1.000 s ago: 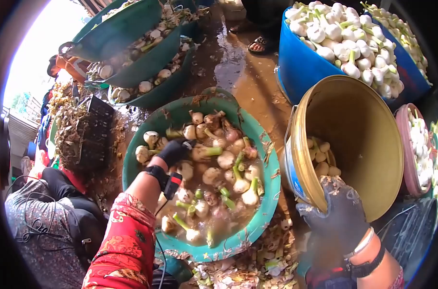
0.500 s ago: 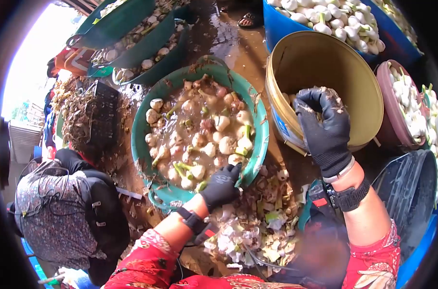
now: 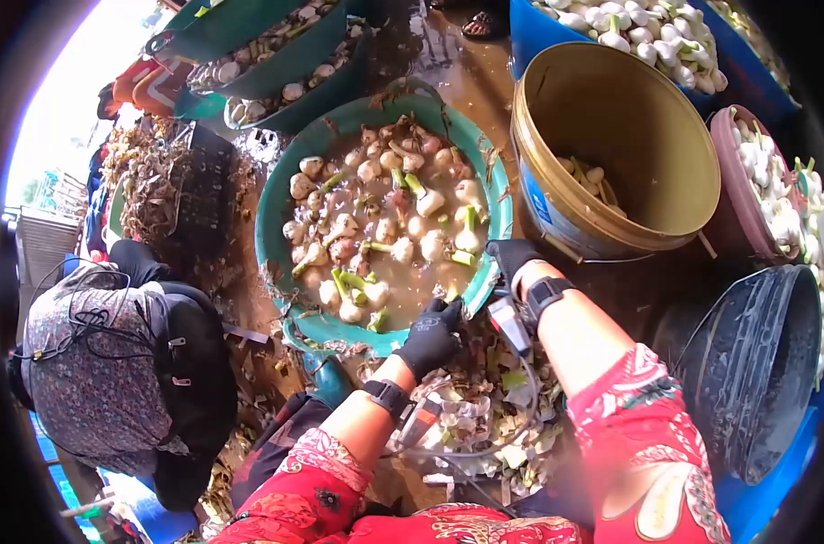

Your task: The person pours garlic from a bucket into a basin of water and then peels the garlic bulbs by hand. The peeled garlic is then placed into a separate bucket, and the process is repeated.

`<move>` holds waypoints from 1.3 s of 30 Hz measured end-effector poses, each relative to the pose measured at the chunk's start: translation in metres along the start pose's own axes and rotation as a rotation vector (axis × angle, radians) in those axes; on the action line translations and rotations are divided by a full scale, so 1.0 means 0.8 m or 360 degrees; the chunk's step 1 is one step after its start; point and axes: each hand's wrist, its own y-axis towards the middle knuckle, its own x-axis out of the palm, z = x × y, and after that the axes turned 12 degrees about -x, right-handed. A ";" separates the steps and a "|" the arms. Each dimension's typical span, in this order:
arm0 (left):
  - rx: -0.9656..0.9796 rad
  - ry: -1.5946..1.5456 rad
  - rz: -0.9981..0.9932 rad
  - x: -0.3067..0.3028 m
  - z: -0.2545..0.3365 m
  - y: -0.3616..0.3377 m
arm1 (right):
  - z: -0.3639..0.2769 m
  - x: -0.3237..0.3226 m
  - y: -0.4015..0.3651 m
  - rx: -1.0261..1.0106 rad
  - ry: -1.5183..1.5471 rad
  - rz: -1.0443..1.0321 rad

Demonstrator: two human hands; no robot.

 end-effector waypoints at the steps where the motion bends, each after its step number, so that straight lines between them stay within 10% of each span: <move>1: -0.0010 -0.0014 -0.0013 0.005 -0.002 -0.002 | 0.015 0.000 0.008 -0.0064 -0.0032 -0.0005; 16: 0.0174 0.0345 -0.0433 -0.004 -0.095 -0.060 | 0.165 0.045 -0.086 -0.0378 0.0440 -0.0158; 21: -0.0247 0.0027 -0.0122 -0.077 -0.045 -0.105 | 0.135 0.029 -0.118 0.0286 0.0608 -0.0156; 24: -0.0077 0.0079 0.0096 -0.100 -0.025 -0.122 | 0.079 0.022 -0.156 -0.0167 0.0674 -0.0225; 27: -0.0142 -0.1569 -0.0326 -0.112 -0.001 -0.154 | 0.031 0.018 -0.225 -0.0433 0.0518 -0.0245; 29: -0.0034 0.0106 0.0275 -0.107 0.000 -0.151 | 0.031 0.004 -0.227 -0.0534 0.0502 -0.0313; 36: 0.0189 -0.1197 -0.0076 -0.137 0.046 -0.232 | 0.022 0.016 -0.310 -0.0567 0.0389 -0.0563; 39: 0.0257 -0.1026 0.0080 -0.132 0.055 -0.246 | 0.013 0.039 -0.344 -0.0809 0.0095 -0.0819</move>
